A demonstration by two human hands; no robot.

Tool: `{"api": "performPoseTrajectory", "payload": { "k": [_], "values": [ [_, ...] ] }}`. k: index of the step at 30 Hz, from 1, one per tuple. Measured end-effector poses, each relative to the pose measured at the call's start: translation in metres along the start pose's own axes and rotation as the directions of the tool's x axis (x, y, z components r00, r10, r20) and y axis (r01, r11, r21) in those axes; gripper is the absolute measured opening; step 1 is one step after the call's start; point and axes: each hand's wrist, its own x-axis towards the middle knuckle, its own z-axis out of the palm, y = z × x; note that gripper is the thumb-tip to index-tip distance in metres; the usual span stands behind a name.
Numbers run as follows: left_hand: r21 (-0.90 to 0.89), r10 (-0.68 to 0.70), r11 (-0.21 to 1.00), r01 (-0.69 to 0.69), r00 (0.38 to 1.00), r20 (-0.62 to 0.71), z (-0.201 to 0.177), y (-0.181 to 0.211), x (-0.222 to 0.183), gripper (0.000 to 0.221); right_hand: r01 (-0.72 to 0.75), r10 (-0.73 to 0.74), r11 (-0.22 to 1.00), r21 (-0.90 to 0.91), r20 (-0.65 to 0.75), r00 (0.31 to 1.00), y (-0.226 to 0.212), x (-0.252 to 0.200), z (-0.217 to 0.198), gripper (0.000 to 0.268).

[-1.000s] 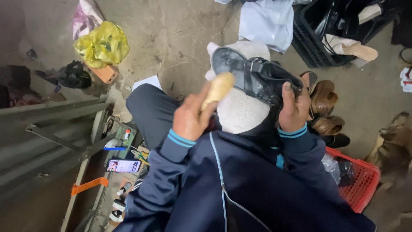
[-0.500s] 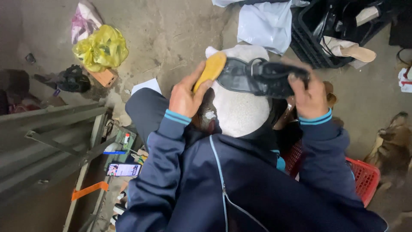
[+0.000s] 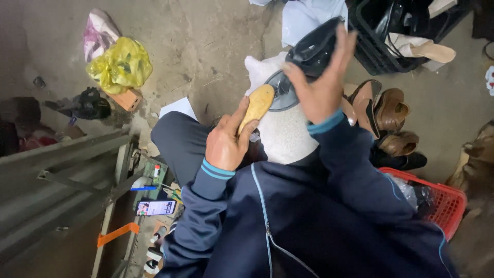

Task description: The person is cleaning several pairs of shoes, including sandals and boots, by brushing off dirt and wiping them with a cloth.

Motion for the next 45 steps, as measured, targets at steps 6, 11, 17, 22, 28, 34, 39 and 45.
{"api": "performPoseTrajectory", "payload": {
  "k": [6, 11, 17, 22, 28, 34, 39, 45],
  "values": [
    [-0.009, -0.032, 0.999, 0.032, 0.999, 0.013, 0.008, 0.006, -0.016, 0.055, 0.133, -0.112, 0.956, -0.263, 0.095, 0.989, 0.007, 0.019, 0.028, 0.118],
    [-0.149, -0.076, 0.986, 0.077, 0.997, 0.013, 0.004, 0.006, -0.026, 0.055, 0.223, -0.221, 0.975, -0.001, 0.138, 0.965, -0.009, 0.012, 0.003, 0.078],
    [-0.102, -0.086, 0.991, 0.083, 0.996, -0.025, 0.021, 0.000, 0.003, 0.053, 0.232, -0.260, 0.961, 0.152, 0.194, 0.946, -0.027, -0.020, -0.002, 0.060],
    [-0.210, 0.114, 0.974, -0.085, 0.985, 0.130, 0.003, 0.006, -0.013, 0.052, 0.218, -0.272, 0.944, 0.246, 0.213, 0.938, -0.017, -0.017, -0.013, 0.058],
    [-0.083, 0.068, 0.994, -0.068, 0.998, -0.004, 0.025, -0.002, 0.006, 0.053, 0.246, -0.307, 0.938, 0.243, 0.252, 0.918, -0.020, -0.015, -0.009, 0.051],
    [-0.197, 0.119, 0.976, -0.090, 0.983, 0.143, 0.000, -0.001, -0.026, 0.052, 0.258, -0.315, 0.932, 0.254, 0.214, 0.925, -0.007, -0.014, -0.009, 0.050],
    [-0.160, 0.037, 0.986, -0.038, 0.999, -0.006, 0.024, -0.001, -0.019, 0.053, 0.327, -0.355, 0.930, 0.170, 0.176, 0.918, -0.011, -0.021, -0.007, 0.047],
    [-0.202, 0.109, 0.975, -0.093, 0.992, 0.069, 0.019, -0.003, -0.066, 0.052, 0.263, -0.284, 0.947, 0.183, 0.103, 0.953, 0.004, -0.024, -0.014, 0.047]
  ]
}}
